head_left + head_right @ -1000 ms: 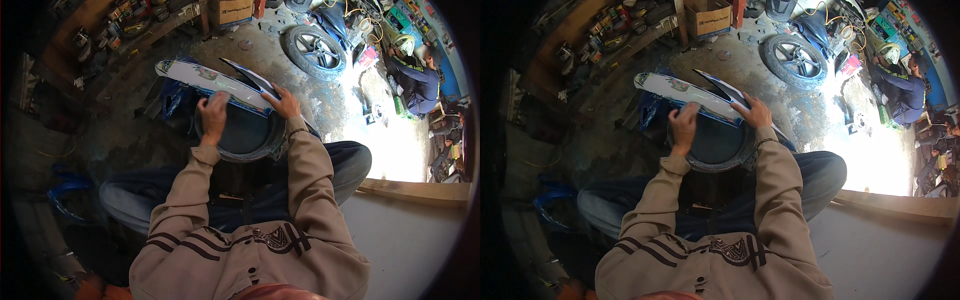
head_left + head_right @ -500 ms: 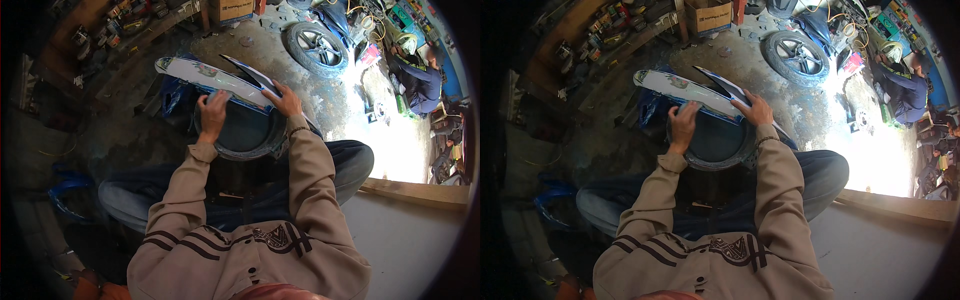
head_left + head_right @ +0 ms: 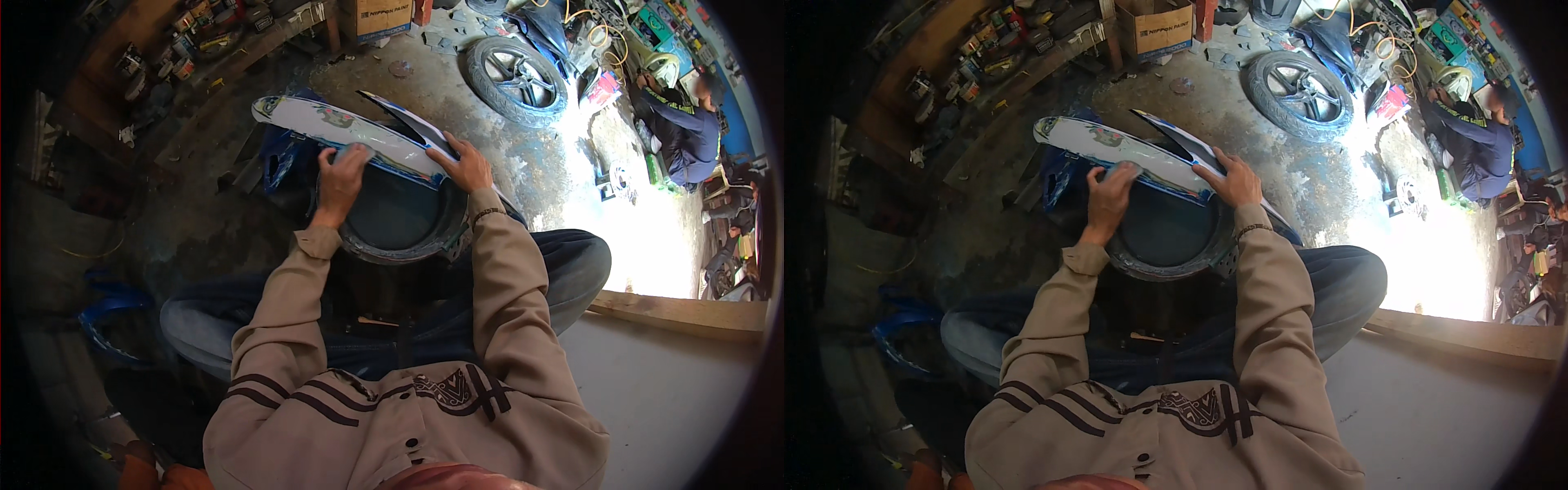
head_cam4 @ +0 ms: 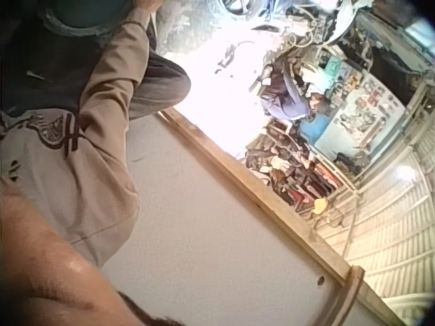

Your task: The person rubs a round sanding pad against the surface of a motorcycle fairing while holding it over a bucket of water.

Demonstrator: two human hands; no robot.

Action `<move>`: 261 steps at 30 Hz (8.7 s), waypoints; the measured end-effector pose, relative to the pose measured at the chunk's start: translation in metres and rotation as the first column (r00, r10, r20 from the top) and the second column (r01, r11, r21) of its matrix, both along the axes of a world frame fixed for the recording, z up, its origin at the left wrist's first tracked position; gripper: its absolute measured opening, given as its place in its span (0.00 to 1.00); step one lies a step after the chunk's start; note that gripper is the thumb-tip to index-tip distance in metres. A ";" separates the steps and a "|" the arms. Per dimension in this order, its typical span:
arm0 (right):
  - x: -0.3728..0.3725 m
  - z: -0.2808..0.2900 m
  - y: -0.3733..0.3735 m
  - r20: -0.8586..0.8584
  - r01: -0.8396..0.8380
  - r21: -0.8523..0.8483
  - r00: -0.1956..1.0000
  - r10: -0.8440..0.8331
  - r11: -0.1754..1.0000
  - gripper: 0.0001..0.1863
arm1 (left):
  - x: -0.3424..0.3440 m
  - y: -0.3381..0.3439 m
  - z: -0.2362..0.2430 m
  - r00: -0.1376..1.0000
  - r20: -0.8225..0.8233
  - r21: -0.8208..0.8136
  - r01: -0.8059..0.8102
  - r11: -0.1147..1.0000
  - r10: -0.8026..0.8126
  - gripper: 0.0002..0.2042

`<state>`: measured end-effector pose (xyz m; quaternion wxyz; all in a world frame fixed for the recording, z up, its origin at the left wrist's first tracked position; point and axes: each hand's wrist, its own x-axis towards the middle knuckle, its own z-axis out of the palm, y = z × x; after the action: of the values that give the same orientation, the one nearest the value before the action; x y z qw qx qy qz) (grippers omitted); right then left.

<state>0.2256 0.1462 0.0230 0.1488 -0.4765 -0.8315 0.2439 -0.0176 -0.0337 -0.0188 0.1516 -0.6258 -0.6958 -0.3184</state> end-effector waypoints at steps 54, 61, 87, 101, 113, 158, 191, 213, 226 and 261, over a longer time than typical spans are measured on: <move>0.000 -0.004 0.000 -0.032 -0.026 0.058 0.999 0.028 0.998 0.44 | 0.003 -0.003 -0.008 0.982 -0.104 -0.002 0.158 0.987 -0.157 0.11; -0.002 -0.003 0.001 -0.025 -0.019 0.037 0.999 0.020 0.999 0.44 | 0.004 -0.004 -0.002 0.993 -0.071 0.021 0.094 0.995 -0.092 0.11; 0.000 0.000 -0.001 0.006 -0.024 0.046 1.000 0.024 0.999 0.43 | -0.001 -0.005 -0.001 0.984 -0.118 0.020 0.135 0.991 -0.132 0.10; 0.000 -0.003 0.000 -0.026 -0.012 0.042 1.000 0.014 0.999 0.46 | -0.005 -0.005 0.015 0.967 0.183 0.118 0.160 0.980 -0.179 0.09; -0.001 0.001 -0.001 0.001 -0.005 0.022 1.000 0.005 1.000 0.46 | 0.006 -0.002 0.008 0.949 0.209 0.140 0.211 0.967 -0.237 0.08; -0.001 0.001 0.000 0.010 -0.027 0.018 1.000 0.027 0.999 0.45 | 0.006 -0.001 0.006 0.897 0.148 0.021 0.418 0.908 -0.416 0.07; -0.001 -0.001 0.000 -0.010 -0.003 0.037 1.000 0.004 0.999 0.45 | 0.010 -0.002 0.002 0.945 0.179 0.129 0.255 0.958 -0.276 0.09; -0.002 0.001 -0.001 0.008 0.005 0.035 1.000 -0.005 0.999 0.43 | 0.013 -0.004 0.001 0.960 0.213 0.157 0.148 0.977 -0.180 0.09; -0.002 -0.001 -0.001 -0.017 0.016 0.021 1.000 -0.016 1.000 0.45 | 0.007 -0.003 0.007 0.943 0.321 0.211 0.018 0.977 -0.087 0.07; -0.002 -0.001 -0.001 0.000 0.007 0.028 1.000 -0.007 1.000 0.43 | 0.005 -0.002 0.012 0.940 0.333 0.106 0.045 0.993 -0.078 0.08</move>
<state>0.2234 0.1451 0.0221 0.1562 -0.4773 -0.8331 0.2318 -0.0122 -0.0352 -0.0071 0.0506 -0.5758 -0.6752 -0.4582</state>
